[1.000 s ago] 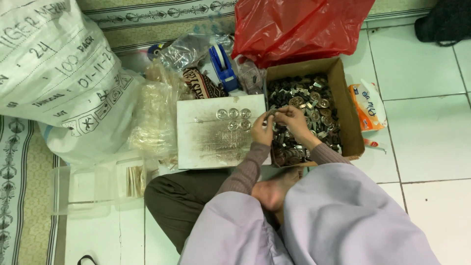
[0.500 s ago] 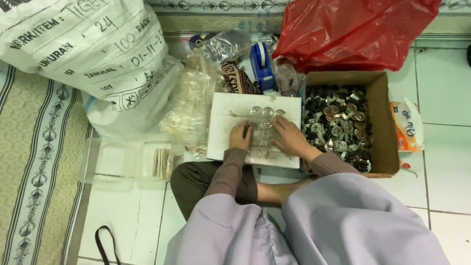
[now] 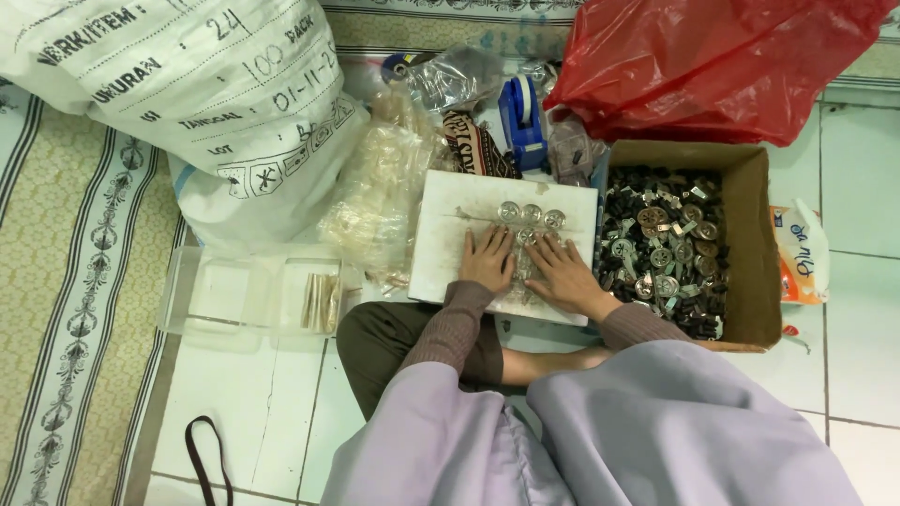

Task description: The person sits on the floor and sorts small metal buttons from a cardboard box onto a white tray. They then place the buttons into small clear plastic bags and seal them. The person continues this process, filling multiple bags with buttons.

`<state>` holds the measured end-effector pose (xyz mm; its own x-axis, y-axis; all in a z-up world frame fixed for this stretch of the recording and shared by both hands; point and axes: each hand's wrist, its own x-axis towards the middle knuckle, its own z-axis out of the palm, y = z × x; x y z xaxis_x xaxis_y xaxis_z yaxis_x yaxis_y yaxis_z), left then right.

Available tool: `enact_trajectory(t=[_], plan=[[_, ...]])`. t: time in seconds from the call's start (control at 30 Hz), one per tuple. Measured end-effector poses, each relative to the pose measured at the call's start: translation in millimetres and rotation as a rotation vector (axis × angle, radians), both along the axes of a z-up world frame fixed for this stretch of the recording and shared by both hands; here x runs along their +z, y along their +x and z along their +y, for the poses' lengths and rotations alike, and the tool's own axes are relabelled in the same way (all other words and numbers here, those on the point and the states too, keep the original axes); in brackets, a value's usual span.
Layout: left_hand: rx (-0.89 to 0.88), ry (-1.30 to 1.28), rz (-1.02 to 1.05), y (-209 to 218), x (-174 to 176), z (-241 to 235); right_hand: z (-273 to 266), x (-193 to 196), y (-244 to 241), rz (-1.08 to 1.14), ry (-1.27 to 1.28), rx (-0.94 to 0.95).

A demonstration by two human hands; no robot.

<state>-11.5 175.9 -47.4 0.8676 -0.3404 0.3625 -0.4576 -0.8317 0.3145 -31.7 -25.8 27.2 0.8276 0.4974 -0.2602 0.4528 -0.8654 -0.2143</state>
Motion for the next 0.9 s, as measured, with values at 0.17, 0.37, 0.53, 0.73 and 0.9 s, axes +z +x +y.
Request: enact_trajectory(t=[0.17,0.37,0.53,0.73,0.9], plan=[[0.026,0.016,0.052,1,6,1,-1,5,5,-0.015,0.036,-0.056],[0.023,0.270,0.433,5,36,0,-9,-1,14,-0.005,-0.018,-0.117],[0.015,0.311,0.474,8,37,-1,-11,-7,18,-0.022,-0.043,-0.100],[-0.062,0.391,0.429,16,21,-4,-12,-5,19,-0.052,-0.039,-0.086],[-0.081,0.402,0.415,14,23,-3,-19,-14,18,-0.069,-0.077,-0.040]])
